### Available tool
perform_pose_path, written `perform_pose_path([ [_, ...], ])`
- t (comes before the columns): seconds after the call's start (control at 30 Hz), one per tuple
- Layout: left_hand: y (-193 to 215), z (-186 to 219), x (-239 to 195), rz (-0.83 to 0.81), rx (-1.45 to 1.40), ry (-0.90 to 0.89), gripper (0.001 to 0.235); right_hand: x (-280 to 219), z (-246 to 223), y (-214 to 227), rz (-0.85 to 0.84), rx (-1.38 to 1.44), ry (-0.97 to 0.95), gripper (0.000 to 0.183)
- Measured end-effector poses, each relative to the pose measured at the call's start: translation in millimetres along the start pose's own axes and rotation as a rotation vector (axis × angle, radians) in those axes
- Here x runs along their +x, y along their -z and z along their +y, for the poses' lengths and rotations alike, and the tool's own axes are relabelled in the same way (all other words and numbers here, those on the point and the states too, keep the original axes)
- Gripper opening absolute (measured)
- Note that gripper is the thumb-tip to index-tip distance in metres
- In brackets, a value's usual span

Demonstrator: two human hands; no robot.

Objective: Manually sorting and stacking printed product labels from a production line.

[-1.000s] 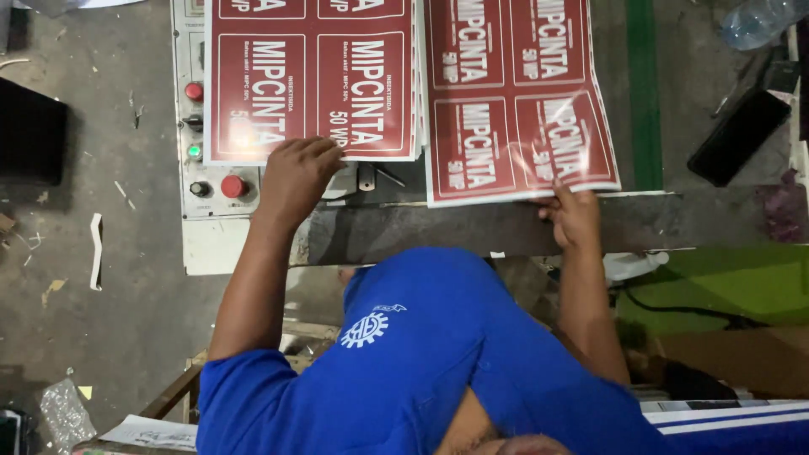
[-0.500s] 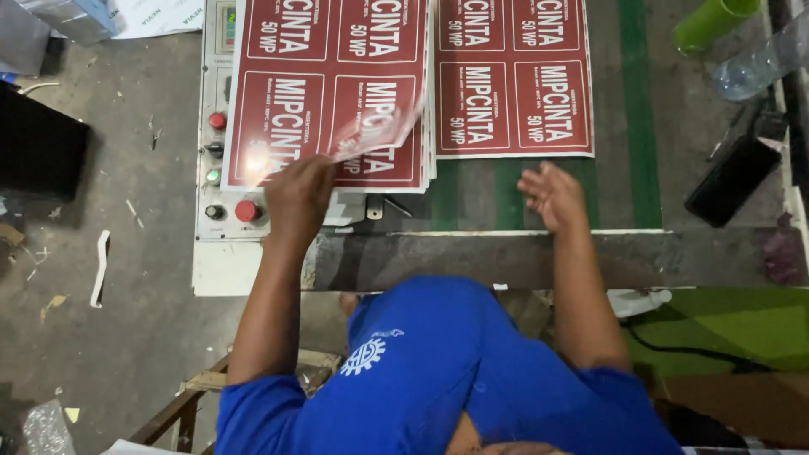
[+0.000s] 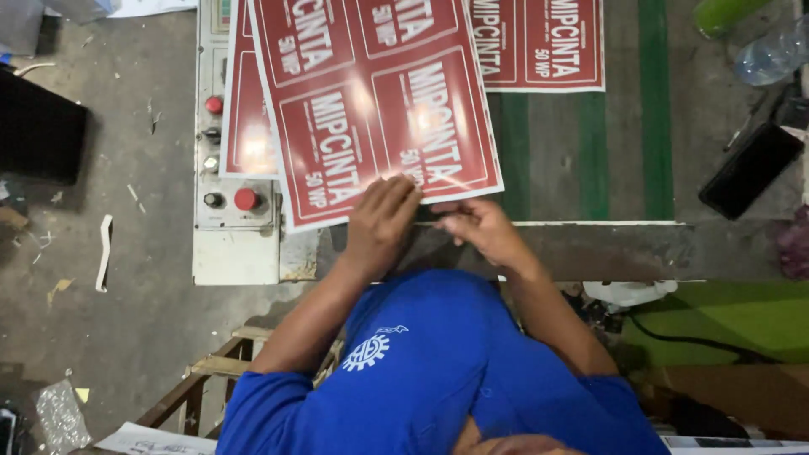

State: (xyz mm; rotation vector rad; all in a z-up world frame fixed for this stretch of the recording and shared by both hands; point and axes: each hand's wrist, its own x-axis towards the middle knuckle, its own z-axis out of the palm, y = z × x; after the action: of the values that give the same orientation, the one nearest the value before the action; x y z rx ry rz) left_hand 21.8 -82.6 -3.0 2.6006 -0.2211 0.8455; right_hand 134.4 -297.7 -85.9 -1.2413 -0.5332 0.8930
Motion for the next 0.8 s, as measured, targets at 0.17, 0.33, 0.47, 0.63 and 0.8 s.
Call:
perform_pose_path([
  [0.17,-30,9,-17,-0.115,0.002,-0.009,0.036,8,23,-12,0.255,0.188,-0.028,0.034],
  [0.33,-28,15,-13,-0.132,0.004,-0.028,0.036,-6,23,7,0.390,0.267,-0.026,0.027],
  [0.47,-6,-7,-6,-0.125,-0.012,-0.031,0.029,-20,35,42,0.487,0.242,0.021,0.019],
  [0.63,4,-55,-18,-0.117,0.095,0.103,0.027,-59,14,66,0.640,0.167,0.007,0.017],
  [0.8,16,-77,-26,-0.208,0.227,0.101,0.049,-94,4,101,0.817,0.134,0.047,0.013],
])
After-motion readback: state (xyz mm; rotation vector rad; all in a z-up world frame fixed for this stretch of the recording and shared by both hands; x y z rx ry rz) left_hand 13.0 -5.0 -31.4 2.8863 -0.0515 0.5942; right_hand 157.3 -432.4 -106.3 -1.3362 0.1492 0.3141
